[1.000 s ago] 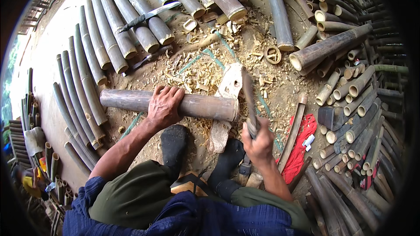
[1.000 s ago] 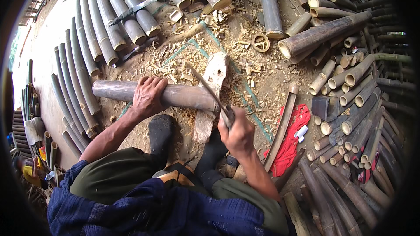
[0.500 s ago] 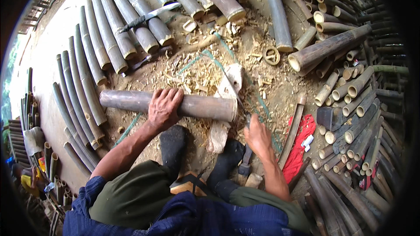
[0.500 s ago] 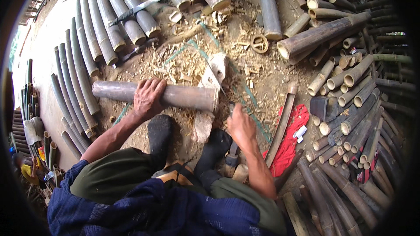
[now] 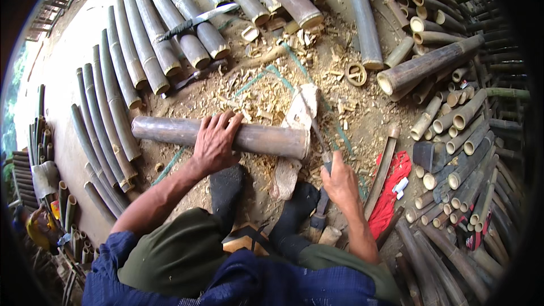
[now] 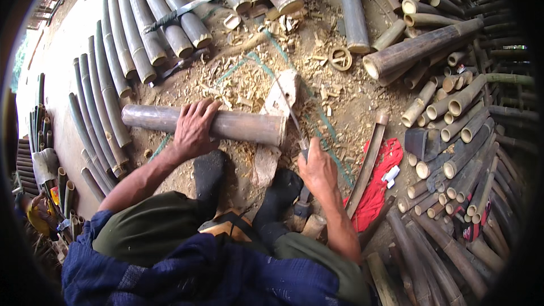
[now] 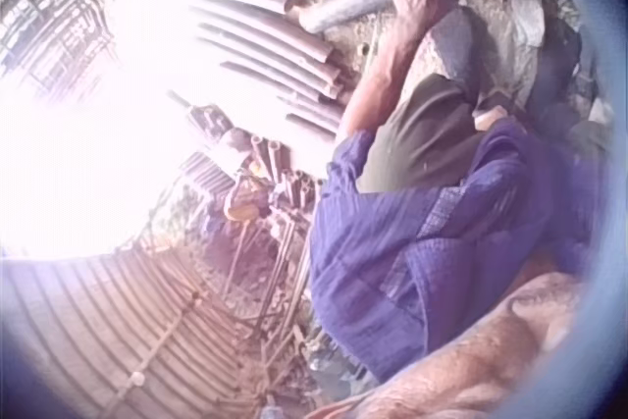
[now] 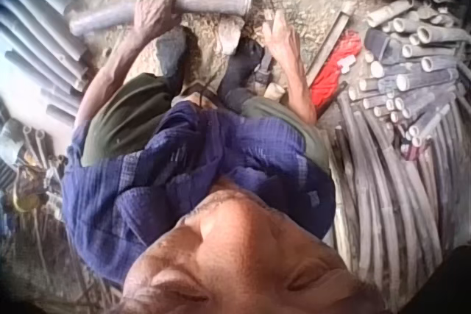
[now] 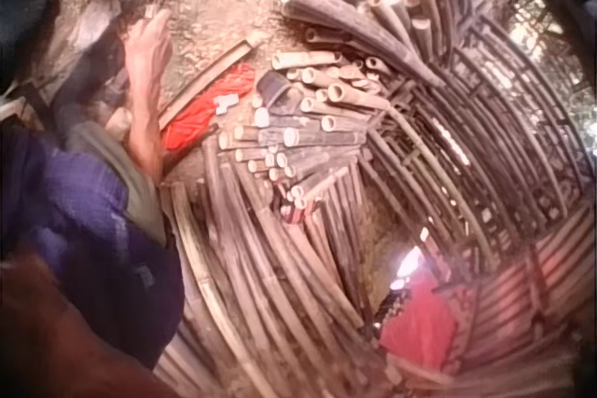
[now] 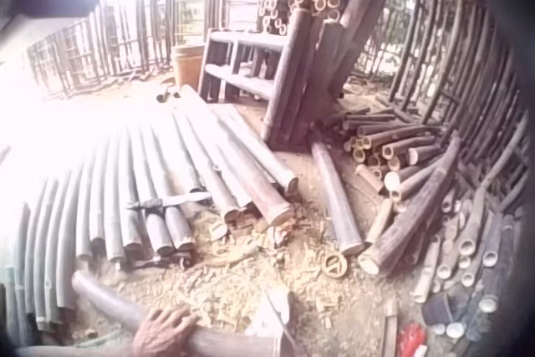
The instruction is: The person assembles a bamboo stool by fitting pre-cut bamboo poles into a frame. They use a wooden mallet to tap pieces into place and a chisel to adjust joints. The person also cuts and shapes bamboo segments using a knife and chisel.
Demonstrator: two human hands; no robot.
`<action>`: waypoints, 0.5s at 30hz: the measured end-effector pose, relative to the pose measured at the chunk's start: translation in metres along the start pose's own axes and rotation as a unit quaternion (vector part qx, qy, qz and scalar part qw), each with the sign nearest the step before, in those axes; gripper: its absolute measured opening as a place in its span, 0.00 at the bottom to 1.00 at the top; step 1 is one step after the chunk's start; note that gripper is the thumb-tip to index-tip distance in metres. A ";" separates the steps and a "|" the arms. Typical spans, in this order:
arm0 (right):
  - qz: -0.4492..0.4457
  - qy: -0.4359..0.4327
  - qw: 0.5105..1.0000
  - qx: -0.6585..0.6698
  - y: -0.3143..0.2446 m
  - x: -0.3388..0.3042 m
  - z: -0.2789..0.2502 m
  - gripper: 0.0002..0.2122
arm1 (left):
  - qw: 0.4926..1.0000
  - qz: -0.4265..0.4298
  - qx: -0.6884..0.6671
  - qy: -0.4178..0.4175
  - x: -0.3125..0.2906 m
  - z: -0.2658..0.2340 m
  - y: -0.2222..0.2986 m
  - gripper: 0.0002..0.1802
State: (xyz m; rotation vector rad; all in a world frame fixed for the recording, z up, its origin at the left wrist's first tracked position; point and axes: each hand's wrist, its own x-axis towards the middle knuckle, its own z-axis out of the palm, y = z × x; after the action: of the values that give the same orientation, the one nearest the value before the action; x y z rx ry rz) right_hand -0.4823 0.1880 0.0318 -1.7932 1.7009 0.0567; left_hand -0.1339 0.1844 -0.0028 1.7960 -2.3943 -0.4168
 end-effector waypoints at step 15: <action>-0.085 0.071 0.993 0.050 -0.019 -0.016 -0.009 0.12 | 0.993 -0.013 -0.052 -0.101 0.016 -0.001 -0.012 0.30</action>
State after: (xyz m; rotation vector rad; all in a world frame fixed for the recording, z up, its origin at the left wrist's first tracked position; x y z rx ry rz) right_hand -0.4709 0.1968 0.0538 -1.8969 1.6105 -0.2297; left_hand -0.1273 0.1658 -0.0067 1.8204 -2.4268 -0.7458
